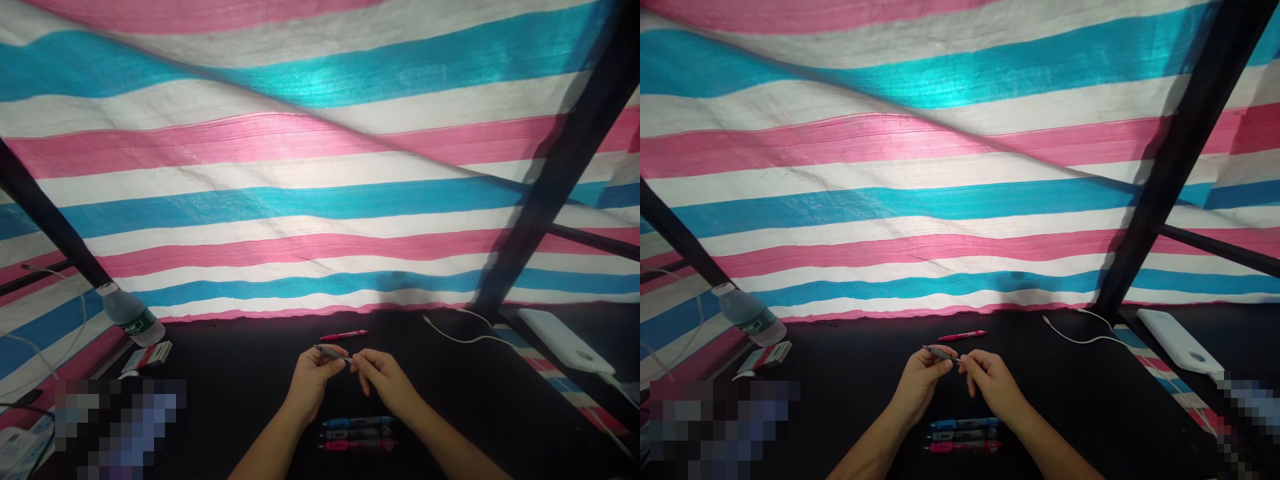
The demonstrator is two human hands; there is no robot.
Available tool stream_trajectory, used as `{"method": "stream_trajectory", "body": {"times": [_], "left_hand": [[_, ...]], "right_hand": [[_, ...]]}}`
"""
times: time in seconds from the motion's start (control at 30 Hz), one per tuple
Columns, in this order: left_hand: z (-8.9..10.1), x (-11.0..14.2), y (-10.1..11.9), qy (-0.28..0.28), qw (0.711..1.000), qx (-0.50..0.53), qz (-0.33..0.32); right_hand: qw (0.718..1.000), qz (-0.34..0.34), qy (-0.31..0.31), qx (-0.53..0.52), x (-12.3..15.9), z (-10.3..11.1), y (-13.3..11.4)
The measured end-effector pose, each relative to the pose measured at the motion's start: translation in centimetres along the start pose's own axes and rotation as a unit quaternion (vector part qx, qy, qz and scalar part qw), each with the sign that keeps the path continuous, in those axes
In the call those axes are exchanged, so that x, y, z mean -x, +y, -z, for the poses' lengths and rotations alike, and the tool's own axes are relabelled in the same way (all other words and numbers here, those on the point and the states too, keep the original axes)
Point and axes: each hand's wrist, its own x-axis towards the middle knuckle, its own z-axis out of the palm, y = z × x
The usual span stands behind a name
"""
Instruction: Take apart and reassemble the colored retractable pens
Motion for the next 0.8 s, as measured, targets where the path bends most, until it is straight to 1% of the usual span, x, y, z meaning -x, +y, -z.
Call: {"method": "stream_trajectory", "body": {"times": [0.13, 0.27, 0.37, 0.43, 0.53, 0.6, 0.7, 0.8], "left_hand": [[0.0, 0.1, 0.0, -0.012, 1.000, 0.003, 0.004], [0.0, 0.0, 0.1, -0.023, 1.000, 0.009, 0.003], [0.0, 0.0, 0.1, -0.019, 1.000, 0.019, -0.005], [0.0, -0.1, 0.1, -0.006, 1.000, 0.027, -0.013], [0.1, -0.1, 0.0, 0.009, 1.000, 0.019, -0.017], [0.2, -0.1, -0.1, 0.002, 1.000, 0.004, -0.019], [0.4, -0.1, -0.3, -0.017, 0.999, -0.017, -0.035], [0.5, -0.1, -0.4, -0.033, 0.997, -0.028, -0.064]], "right_hand": [[0.996, -0.049, -0.046, -0.067, -0.1, -0.2, 1.0], [0.989, -0.065, -0.063, -0.117, -0.2, -0.3, 1.4], [0.986, -0.057, -0.037, -0.152, -0.1, -0.5, 1.0], [0.974, -0.057, -0.006, -0.218, 0.0, -0.6, 0.8], [0.934, -0.076, 0.019, -0.349, 0.0, -0.7, 0.7], [0.912, -0.091, 0.024, -0.399, 0.0, -0.7, 0.8], [0.900, -0.086, 0.033, -0.427, -0.2, -0.8, 0.8], [0.899, -0.071, 0.051, -0.429, -0.2, -1.0, 0.9]]}}
